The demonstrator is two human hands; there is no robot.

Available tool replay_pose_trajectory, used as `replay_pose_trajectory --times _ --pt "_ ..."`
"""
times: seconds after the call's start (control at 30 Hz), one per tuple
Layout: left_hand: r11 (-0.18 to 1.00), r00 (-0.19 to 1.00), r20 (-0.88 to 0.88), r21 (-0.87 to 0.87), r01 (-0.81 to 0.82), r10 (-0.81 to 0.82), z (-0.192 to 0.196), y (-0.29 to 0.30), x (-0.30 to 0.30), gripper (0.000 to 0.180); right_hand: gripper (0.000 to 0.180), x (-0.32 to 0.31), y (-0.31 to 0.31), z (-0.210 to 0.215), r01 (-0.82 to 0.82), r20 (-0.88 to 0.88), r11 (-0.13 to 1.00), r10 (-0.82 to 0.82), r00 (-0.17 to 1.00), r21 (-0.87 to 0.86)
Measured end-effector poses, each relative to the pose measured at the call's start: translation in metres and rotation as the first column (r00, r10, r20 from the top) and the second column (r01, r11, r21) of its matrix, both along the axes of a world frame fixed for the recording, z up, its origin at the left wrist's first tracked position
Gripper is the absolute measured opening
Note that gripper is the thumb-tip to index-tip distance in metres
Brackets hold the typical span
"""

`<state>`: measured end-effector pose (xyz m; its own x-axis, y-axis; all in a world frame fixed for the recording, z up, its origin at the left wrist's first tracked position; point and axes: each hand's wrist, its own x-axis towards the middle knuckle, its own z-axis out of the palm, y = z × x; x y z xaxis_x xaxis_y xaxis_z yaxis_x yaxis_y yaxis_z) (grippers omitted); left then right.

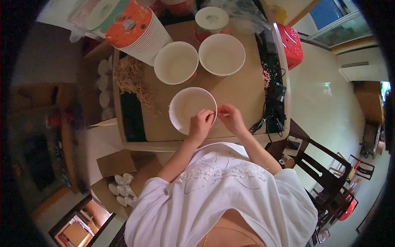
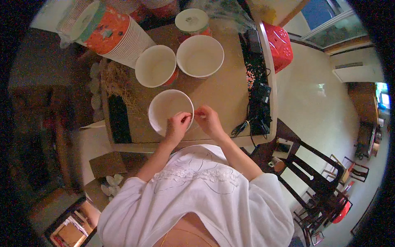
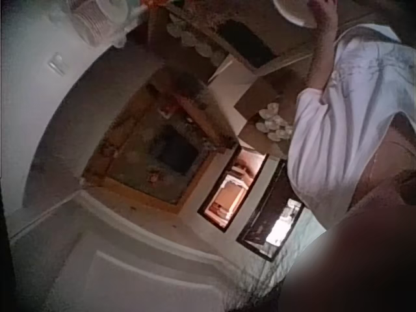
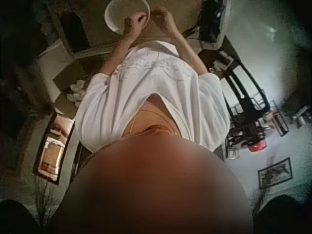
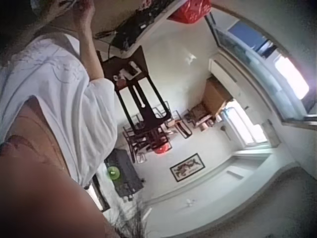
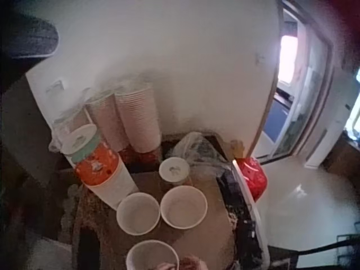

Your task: Packaging and organizing paper buckets using rubber bands.

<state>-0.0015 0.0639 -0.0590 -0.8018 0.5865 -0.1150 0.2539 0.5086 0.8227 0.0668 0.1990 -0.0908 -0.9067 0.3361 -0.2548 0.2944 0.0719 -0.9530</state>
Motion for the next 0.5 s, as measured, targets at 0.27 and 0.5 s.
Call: replay_pose_trajectory --times 0.27,0.5 --pt "0.984 0.978 0.182 0.119 -0.129 0.106 -0.033 -0.006 -0.004 0.007 0.009 0.004 0.005 -0.006 -0.078 0.059 0.969 0.094 0.994 -0.235" --pt "0.944 0.889 0.434 0.210 -0.256 0.144 -0.024 -0.007 -0.006 0.013 0.007 0.009 0.002 0.008 0.026 0.096 0.933 0.009 0.995 -0.358"
